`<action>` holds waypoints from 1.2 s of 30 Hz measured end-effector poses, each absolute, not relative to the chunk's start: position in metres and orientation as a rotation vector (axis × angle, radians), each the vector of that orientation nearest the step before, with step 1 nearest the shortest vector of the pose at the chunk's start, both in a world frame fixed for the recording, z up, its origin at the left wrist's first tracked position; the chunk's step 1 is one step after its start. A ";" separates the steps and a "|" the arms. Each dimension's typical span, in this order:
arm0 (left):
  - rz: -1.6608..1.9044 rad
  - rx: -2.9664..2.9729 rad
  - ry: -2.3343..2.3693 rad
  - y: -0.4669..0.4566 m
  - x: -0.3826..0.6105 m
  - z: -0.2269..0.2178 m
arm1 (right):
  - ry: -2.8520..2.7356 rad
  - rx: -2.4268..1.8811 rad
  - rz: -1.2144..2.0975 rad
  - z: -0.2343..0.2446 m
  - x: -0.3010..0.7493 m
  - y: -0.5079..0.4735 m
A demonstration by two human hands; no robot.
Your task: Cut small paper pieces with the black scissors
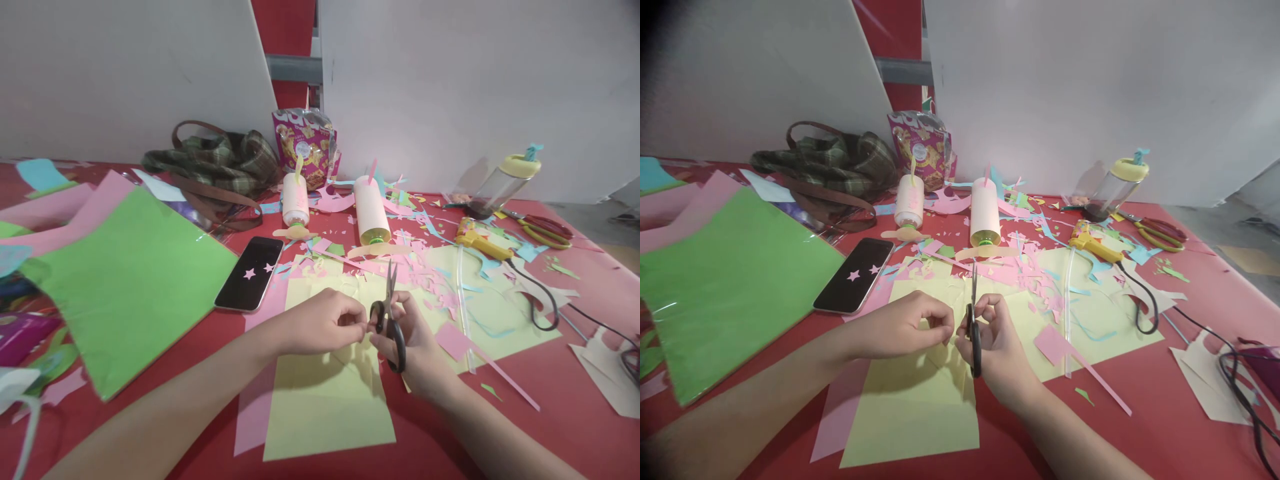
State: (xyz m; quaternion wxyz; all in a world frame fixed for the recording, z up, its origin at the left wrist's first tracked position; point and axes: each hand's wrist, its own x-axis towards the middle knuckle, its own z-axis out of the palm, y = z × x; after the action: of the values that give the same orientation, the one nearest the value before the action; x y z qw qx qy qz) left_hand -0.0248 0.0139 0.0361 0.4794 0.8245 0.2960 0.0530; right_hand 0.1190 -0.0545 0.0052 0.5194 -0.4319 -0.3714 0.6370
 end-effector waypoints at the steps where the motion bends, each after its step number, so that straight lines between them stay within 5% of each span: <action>1: 0.125 2.024 0.720 0.014 -0.025 0.036 | -0.887 -1.039 1.520 0.005 0.119 -0.055; 13: 0.116 2.015 0.640 0.014 -0.025 0.032 | -0.867 -1.073 1.510 0.006 0.120 -0.055; 25: 0.623 1.844 0.887 0.019 -0.024 0.035 | -1.025 -0.900 1.604 -0.006 0.122 -0.057; 36: 0.632 1.816 0.886 0.011 -0.018 0.034 | -1.097 -0.948 1.603 -0.007 0.122 -0.058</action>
State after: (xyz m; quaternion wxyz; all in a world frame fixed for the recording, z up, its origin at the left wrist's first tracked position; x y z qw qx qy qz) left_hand -0.0182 0.0113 0.0337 0.4899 0.7477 0.3649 0.2603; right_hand 0.1216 -0.0585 -0.0071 0.4704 -0.3870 -0.4479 0.6545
